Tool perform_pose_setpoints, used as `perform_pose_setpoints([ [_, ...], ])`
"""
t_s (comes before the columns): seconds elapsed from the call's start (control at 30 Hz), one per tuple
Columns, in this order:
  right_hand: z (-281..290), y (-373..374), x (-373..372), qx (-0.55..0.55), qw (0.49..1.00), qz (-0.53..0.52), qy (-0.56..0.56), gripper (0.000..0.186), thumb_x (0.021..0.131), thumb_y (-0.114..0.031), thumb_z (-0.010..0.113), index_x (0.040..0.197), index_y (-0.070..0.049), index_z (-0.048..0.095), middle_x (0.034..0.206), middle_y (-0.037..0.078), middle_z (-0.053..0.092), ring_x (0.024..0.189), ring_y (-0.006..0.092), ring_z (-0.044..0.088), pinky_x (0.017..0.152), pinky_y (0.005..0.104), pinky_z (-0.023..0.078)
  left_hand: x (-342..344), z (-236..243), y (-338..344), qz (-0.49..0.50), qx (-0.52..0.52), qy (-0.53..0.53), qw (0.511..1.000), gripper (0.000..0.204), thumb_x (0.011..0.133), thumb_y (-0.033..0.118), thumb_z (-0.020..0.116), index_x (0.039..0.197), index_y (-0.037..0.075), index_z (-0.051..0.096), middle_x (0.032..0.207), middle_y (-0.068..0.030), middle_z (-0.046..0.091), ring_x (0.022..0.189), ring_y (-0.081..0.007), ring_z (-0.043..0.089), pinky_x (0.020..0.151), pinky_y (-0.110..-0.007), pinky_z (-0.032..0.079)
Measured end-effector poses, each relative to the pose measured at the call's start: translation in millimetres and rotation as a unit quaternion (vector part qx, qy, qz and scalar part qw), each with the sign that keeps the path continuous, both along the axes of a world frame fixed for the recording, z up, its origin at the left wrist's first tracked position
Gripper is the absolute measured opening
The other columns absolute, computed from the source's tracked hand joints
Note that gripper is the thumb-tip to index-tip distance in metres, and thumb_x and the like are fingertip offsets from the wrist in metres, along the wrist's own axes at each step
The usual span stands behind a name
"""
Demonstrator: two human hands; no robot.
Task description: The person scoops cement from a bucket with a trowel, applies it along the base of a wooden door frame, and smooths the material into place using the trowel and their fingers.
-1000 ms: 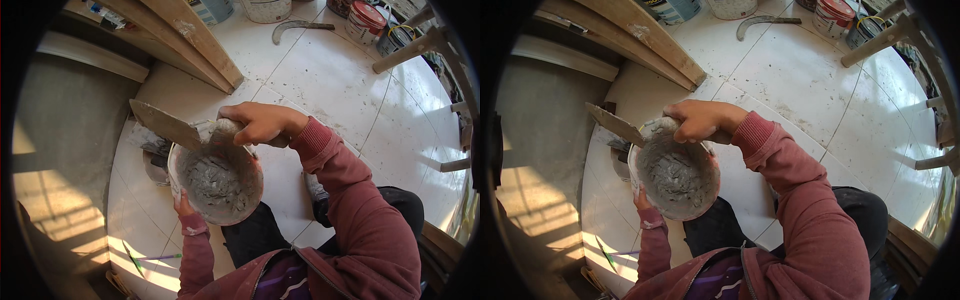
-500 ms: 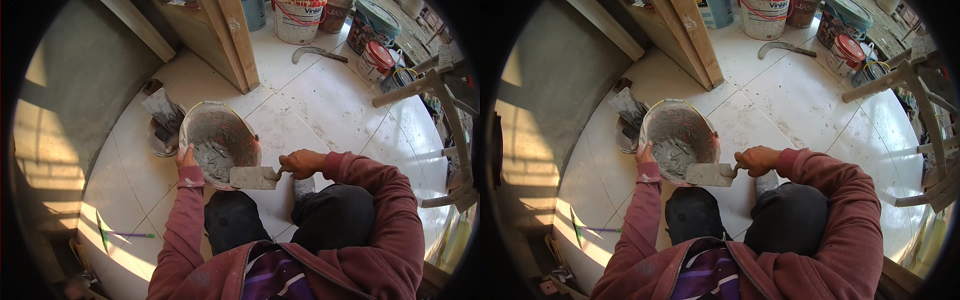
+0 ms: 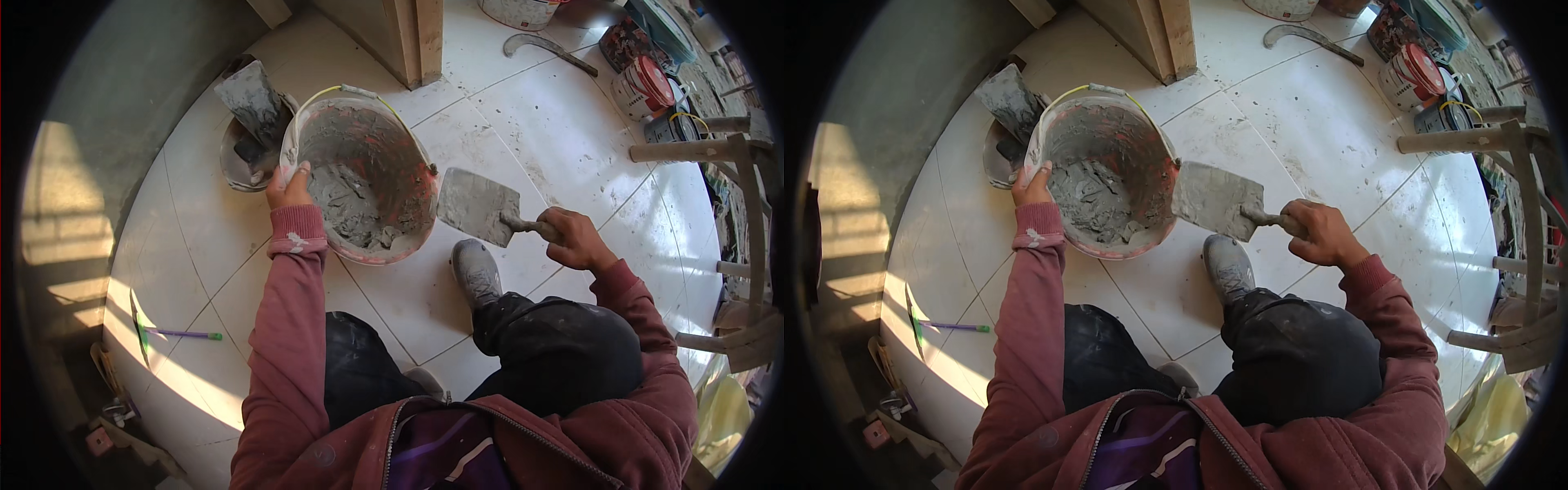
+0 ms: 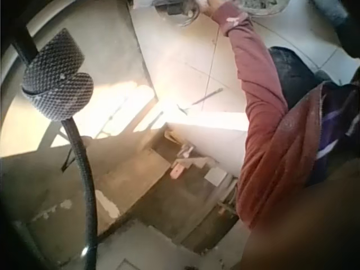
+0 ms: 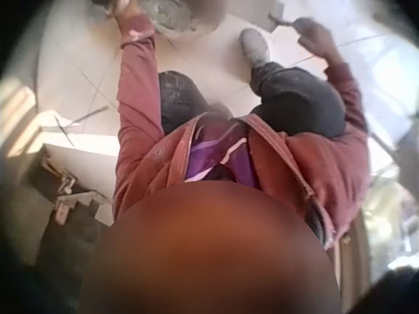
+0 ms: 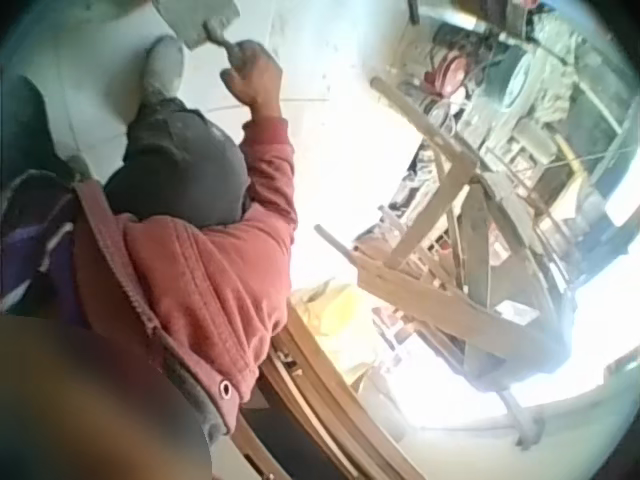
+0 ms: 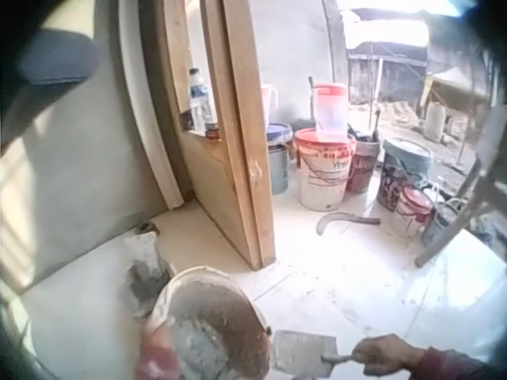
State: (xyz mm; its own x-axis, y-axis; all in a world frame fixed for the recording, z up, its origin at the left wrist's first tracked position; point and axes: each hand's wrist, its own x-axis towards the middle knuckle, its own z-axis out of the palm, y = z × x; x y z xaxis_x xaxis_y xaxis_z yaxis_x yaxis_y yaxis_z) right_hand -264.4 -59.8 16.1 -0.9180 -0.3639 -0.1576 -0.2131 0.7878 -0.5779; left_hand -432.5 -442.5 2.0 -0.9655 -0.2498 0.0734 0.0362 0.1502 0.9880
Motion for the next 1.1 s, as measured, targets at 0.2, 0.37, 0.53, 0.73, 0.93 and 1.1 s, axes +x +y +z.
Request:
perform_pose_setpoints([
  [0.2,13.4,-10.6,-2.6,-0.295,0.841,-0.237,-0.387,0.024,0.069,-0.014,0.057,0.088,-0.001,0.051,0.072,0.008,0.055,0.066,0.0162,0.052,0.061,0.0288,0.043,25.3,-5.1,23.4,-0.004,0.013,0.036,0.999,0.018,0.079,0.006,0.056,0.093,-0.006,0.056,0.079,-0.0051,0.059,0.069,-0.0111,0.049,0.065,-0.025,0.04],
  [0.37,0.7,-20.3,0.4,-0.219,0.953,-0.107,-0.181,0.02,0.072,-0.011,0.055,0.089,-0.002,0.051,0.079,0.008,0.057,0.065,0.0136,0.055,0.055,0.0266,0.046,39.9,-3.3,27.9,0.023,-0.024,0.044,0.998,0.023,0.079,0.004,0.056,0.1,-0.006,0.055,0.086,-0.0072,0.06,0.076,-0.0131,0.052,0.071,-0.025,0.041],
  [0.53,23.2,-25.2,-11.4,-0.145,0.945,-0.106,-0.272,0.028,0.068,-0.006,0.059,0.093,-0.002,0.046,0.078,0.013,0.056,0.063,0.0225,0.055,0.058,0.0327,0.046,47.1,-3.2,34.2,0.017,-0.045,0.013,0.999,0.029,0.079,0.004,0.055,0.106,-0.006,0.052,0.088,-0.009,0.059,0.079,-0.0164,0.054,0.075,-0.026,0.042],
  [0.73,18.3,-18.3,-12.9,0.1,0.995,-0.003,0.005,0.023,0.07,-0.008,0.054,0.091,-0.003,0.045,0.077,0.017,0.055,0.069,0.0351,0.054,0.06,0.0407,0.043,51.3,-5.2,41.0,-0.006,-0.022,0.045,0.999,0.033,0.079,0.002,0.053,0.111,-0.005,0.049,0.1,-0.0125,0.055,0.088,-0.0189,0.053,0.078,-0.027,0.041],
  [0.93,-8.8,-0.3,-30.0,0.208,0.978,0.025,0.007,0.018,0.069,-0.002,0.048,0.087,-0.004,0.043,0.06,0.013,0.054,0.058,0.0343,0.054,0.052,0.0425,0.04,54.6,13.3,57.8,-0.019,-0.06,0.056,0.996,0.036,0.078,0.001,0.053,0.113,-0.006,0.047,0.105,-0.0138,0.053,0.092,-0.0206,0.053,0.081,-0.028,0.04],
  [1.1,-4.9,-15.6,-46.4,0.206,0.973,0.095,-0.031,0.018,0.068,-0.001,0.047,0.085,-0.003,0.045,0.06,0.013,0.054,0.056,0.0327,0.054,0.05,0.041,0.04,52.0,-1.6,60.9,-0.016,-0.08,0.064,0.995,0.038,0.077,0.0,0.054,0.113,-0.008,0.046,0.108,-0.0156,0.051,0.096,-0.0228,0.053,0.084,-0.028,0.039],
])
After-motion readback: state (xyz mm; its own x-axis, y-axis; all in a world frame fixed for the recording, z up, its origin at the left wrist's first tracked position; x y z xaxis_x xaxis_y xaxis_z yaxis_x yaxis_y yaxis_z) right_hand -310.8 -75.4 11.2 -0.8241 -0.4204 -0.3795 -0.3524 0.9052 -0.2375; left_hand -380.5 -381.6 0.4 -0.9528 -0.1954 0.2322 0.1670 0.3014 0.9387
